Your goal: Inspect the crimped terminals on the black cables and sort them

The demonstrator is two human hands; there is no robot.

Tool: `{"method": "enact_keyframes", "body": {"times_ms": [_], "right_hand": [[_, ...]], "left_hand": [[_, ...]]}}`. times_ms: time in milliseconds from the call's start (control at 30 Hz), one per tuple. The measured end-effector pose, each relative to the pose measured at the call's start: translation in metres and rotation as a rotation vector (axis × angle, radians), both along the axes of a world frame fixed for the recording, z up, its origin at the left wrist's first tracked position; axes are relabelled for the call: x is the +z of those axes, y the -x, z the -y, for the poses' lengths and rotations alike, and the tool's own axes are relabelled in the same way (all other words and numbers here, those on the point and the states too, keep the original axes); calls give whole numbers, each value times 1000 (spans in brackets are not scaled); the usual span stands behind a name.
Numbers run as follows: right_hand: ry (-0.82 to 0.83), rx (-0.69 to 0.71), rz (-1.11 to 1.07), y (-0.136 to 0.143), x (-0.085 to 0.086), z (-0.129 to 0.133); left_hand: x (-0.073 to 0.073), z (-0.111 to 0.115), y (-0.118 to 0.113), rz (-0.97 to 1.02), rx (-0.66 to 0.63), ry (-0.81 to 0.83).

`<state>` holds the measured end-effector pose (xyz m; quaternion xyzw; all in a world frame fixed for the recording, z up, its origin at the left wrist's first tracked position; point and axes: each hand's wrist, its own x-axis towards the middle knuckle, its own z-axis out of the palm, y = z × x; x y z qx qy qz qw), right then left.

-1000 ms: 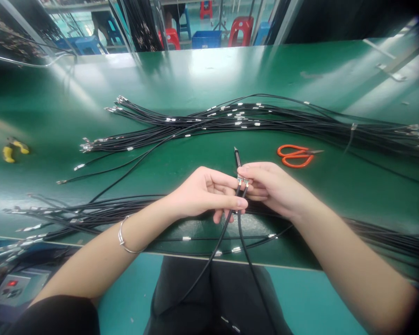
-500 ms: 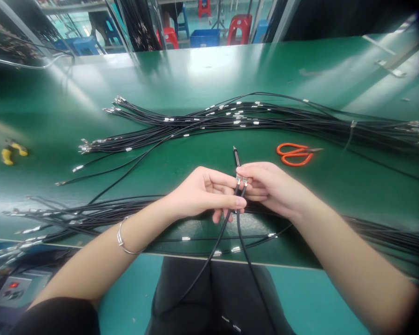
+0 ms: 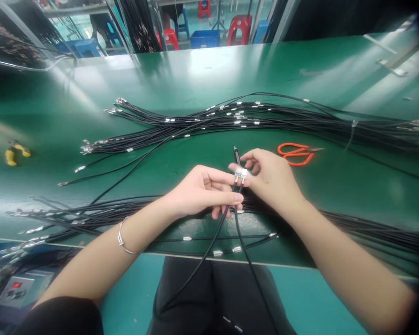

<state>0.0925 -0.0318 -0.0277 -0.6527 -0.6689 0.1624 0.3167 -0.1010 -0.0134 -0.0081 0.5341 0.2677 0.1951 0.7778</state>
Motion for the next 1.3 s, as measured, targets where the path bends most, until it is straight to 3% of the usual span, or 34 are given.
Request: {"method": "enact_keyframes", "body": {"times_ms": [133, 267, 467, 533, 667, 1067, 1167, 1300], "right_hand": [[78, 64, 132, -2, -5, -4], [56, 7, 7, -7, 0, -4], [-23, 36, -831, -18, 13, -5], [-101, 14, -971, -18, 16, -5], [-223, -18, -1022, -16, 16, -5], [-204, 166, -1097, -14, 20, 2], [-290, 143, -987, -6, 20, 6], [-531, 73, -802, 6, 16, 8]], "left_hand": [[-1, 0, 0, 17, 4, 17], [0, 0, 0, 40, 19, 40], [-1, -2, 0, 72, 63, 105], [-1, -2, 0, 86, 72, 119], [-2, -2, 1, 106, 72, 132], [0, -1, 1, 120, 96, 116], [0, -2, 0, 114, 108, 113], [0, -2, 0, 111, 120, 113]]}}
